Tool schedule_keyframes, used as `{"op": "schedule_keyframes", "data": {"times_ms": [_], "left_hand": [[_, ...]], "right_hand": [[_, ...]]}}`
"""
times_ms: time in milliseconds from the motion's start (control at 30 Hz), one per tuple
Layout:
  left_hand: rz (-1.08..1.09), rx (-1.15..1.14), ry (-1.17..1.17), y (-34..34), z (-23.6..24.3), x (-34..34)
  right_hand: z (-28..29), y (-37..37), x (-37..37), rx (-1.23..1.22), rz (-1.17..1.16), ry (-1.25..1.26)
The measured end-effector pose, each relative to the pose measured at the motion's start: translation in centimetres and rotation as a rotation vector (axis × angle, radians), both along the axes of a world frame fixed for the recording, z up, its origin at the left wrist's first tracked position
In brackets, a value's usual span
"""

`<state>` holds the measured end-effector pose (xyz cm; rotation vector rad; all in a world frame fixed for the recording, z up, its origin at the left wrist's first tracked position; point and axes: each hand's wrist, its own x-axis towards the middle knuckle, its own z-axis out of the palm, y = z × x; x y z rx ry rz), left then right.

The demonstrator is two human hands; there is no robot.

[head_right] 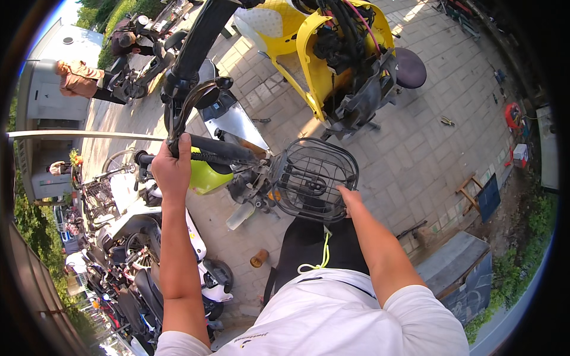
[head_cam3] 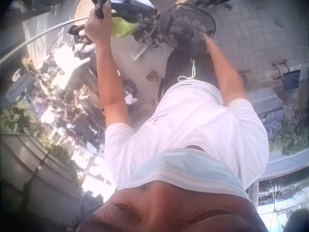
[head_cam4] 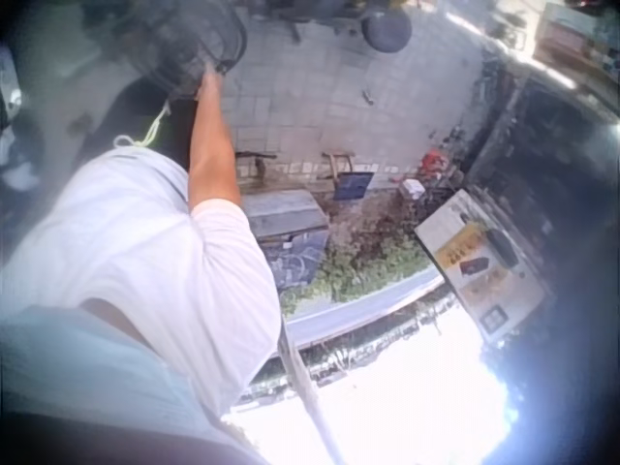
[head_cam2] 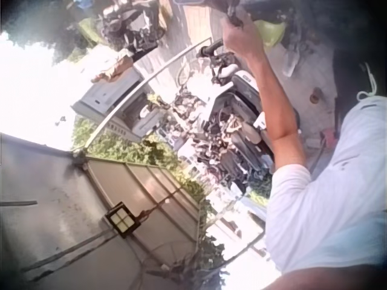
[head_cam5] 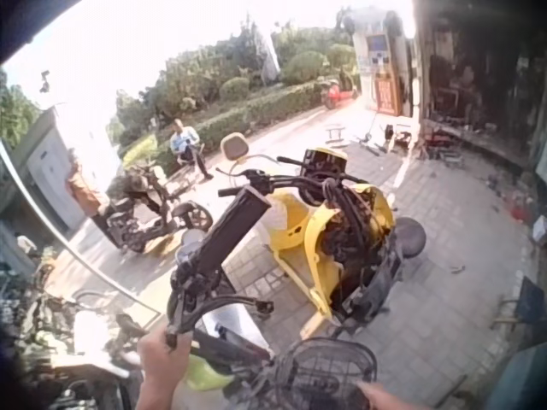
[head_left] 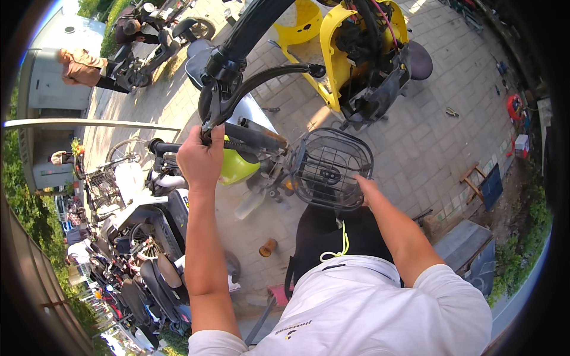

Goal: The person adjusts the handlebars and front basket of a yellow electric scooter, then uses a power drill to tighten components on the handlebar stem. The person repeatedly repositions the basket and handlebars while working in an outdoor repair area.

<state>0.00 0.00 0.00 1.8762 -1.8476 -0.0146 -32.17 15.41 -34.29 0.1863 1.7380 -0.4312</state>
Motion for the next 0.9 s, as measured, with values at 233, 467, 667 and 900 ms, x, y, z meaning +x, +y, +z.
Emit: {"op": "schedule_keyframes", "data": {"times_ms": [233, 467, 667, 900], "left_hand": [[0.007, -0.058, 0.041, -1.9, -0.6, -1.1], [-0.139, -0.034, 0.007, -6.8, -1.4, -1.9], [-0.229, 0.028, -0.07, -10.3, -2.9, -4.2], [-0.291, 0.067, -0.064, -10.5, -3.4, -6.4]], "right_hand": [[-7.9, 1.9, 0.1, -0.142, -0.056, 0.085], [-5.6, -0.9, -2.3, -0.281, 0.005, 0.117], [-4.0, -2.6, -2.7, -0.186, 0.096, -0.03], [-5.8, 0.7, -2.2, -0.146, 0.055, -0.142]]}}
